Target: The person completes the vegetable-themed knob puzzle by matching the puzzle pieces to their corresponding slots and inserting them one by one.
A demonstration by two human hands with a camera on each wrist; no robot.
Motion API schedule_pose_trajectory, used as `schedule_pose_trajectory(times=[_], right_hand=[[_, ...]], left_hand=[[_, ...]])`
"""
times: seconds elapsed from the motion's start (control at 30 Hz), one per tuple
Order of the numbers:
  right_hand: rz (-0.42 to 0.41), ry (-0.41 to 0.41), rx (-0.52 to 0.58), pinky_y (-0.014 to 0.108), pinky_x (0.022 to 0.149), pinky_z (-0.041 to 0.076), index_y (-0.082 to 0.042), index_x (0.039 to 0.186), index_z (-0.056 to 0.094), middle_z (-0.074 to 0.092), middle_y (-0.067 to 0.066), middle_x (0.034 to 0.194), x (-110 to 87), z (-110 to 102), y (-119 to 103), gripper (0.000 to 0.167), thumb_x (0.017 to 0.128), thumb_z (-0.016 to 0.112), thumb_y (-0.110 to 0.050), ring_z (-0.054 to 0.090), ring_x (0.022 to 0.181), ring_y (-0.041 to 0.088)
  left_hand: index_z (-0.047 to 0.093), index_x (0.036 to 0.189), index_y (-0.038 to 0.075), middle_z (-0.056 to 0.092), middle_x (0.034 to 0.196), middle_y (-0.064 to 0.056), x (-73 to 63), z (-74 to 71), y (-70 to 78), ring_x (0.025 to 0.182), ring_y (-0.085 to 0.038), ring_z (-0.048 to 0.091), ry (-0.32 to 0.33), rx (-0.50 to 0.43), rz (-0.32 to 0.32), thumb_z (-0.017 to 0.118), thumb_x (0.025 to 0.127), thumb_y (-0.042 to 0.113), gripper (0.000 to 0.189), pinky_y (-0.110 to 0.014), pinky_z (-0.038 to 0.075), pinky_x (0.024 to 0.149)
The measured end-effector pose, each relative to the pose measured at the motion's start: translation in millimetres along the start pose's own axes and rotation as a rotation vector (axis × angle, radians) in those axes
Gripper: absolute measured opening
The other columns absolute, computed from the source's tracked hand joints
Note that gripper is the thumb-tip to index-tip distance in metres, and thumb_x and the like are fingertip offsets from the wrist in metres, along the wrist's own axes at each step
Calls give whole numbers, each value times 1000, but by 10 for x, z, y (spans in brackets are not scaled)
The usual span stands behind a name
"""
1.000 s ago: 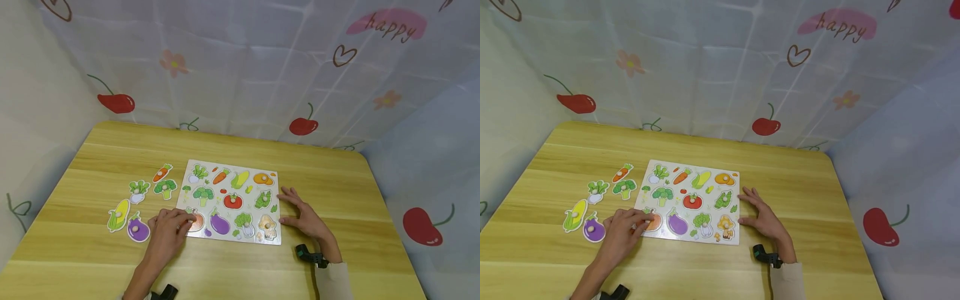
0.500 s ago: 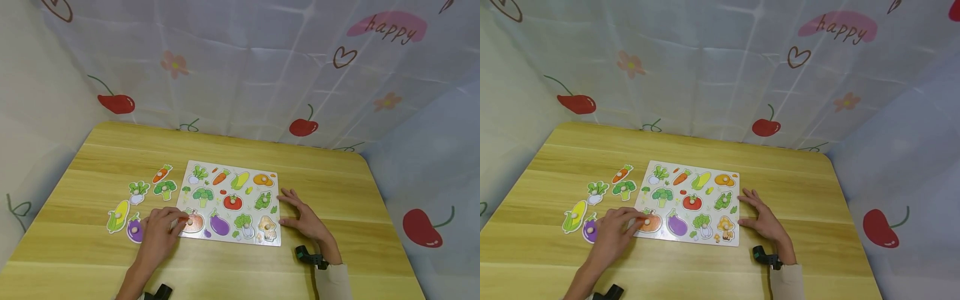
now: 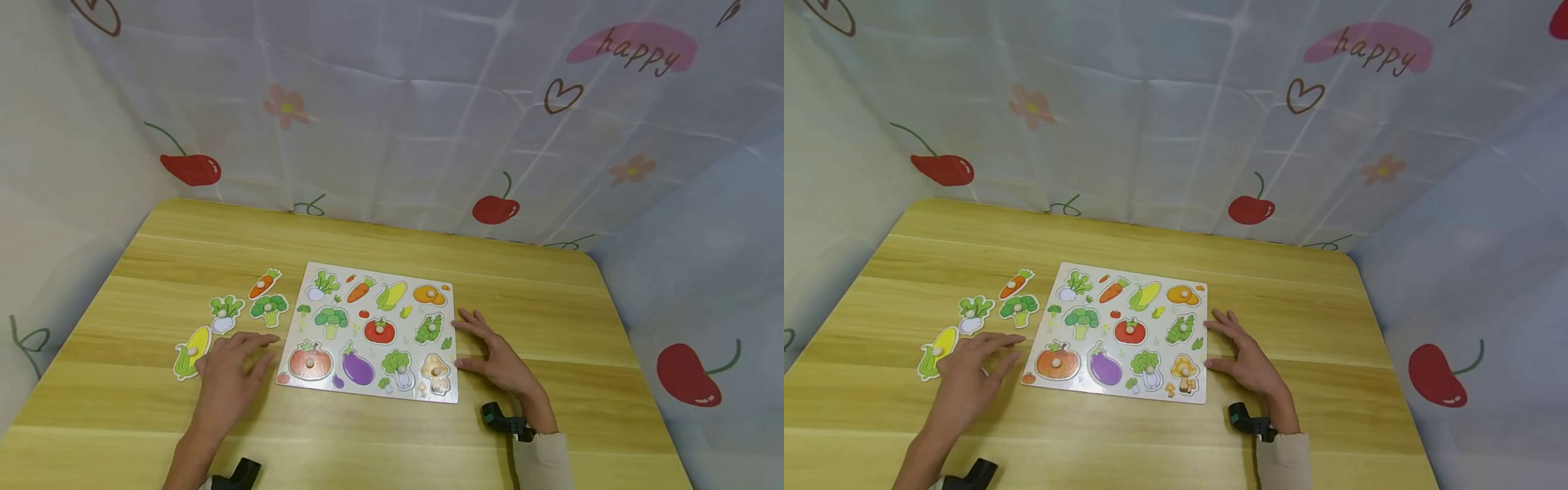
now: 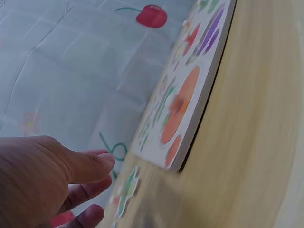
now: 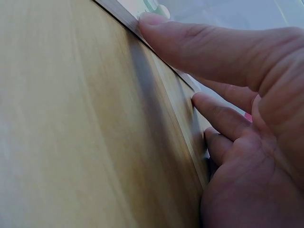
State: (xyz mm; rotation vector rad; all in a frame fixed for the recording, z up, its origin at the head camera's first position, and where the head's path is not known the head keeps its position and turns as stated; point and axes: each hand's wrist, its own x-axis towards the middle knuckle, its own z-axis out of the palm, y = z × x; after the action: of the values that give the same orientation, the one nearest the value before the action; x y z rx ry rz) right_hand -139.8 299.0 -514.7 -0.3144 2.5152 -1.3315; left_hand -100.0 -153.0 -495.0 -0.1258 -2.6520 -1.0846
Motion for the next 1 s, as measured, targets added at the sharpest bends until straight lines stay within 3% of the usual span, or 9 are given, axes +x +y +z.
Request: schedule_pose_trajectory(times=[0.27, 0.5, 0.73, 1.0], right_hand=[[-8, 4, -4, 69, 118, 0, -13, 144, 53, 23, 13, 166, -2, 5, 13, 66, 84, 81, -16, -3, 155, 40], [-3, 6, 4, 67, 119, 1, -15, 144, 54, 24, 10, 166, -6, 8, -3, 67, 83, 81, -16, -2, 156, 36], [-3, 8, 4, 68, 119, 1, -16, 144, 54, 24, 10, 166, -8, 3, 6, 67, 83, 82, -17, -2, 156, 36], [-8, 4, -4, 68, 118, 1, -16, 144, 54, 24, 10, 166, 1, 3, 15, 66, 84, 81, -18, -2, 156, 37]], left_hand=[[76, 104, 11, 72, 107, -13, -15, -194, -143, 89, -30, 50, -15, 20, -41, 79, 82, 1, 25, -52, 21, 76], [76, 97, 12, 73, 107, -15, -79, -314, -229, 90, -36, 55, -56, 50, -31, 78, 78, -5, 25, -47, 24, 70], [77, 93, 12, 73, 107, -17, -132, -394, -325, 91, -38, 57, -115, 113, -33, 75, 79, -7, 24, -43, 27, 65], [77, 90, 17, 74, 105, -13, -162, -402, -385, 98, -41, 60, -144, 106, -27, 74, 80, -8, 27, -42, 28, 65]])
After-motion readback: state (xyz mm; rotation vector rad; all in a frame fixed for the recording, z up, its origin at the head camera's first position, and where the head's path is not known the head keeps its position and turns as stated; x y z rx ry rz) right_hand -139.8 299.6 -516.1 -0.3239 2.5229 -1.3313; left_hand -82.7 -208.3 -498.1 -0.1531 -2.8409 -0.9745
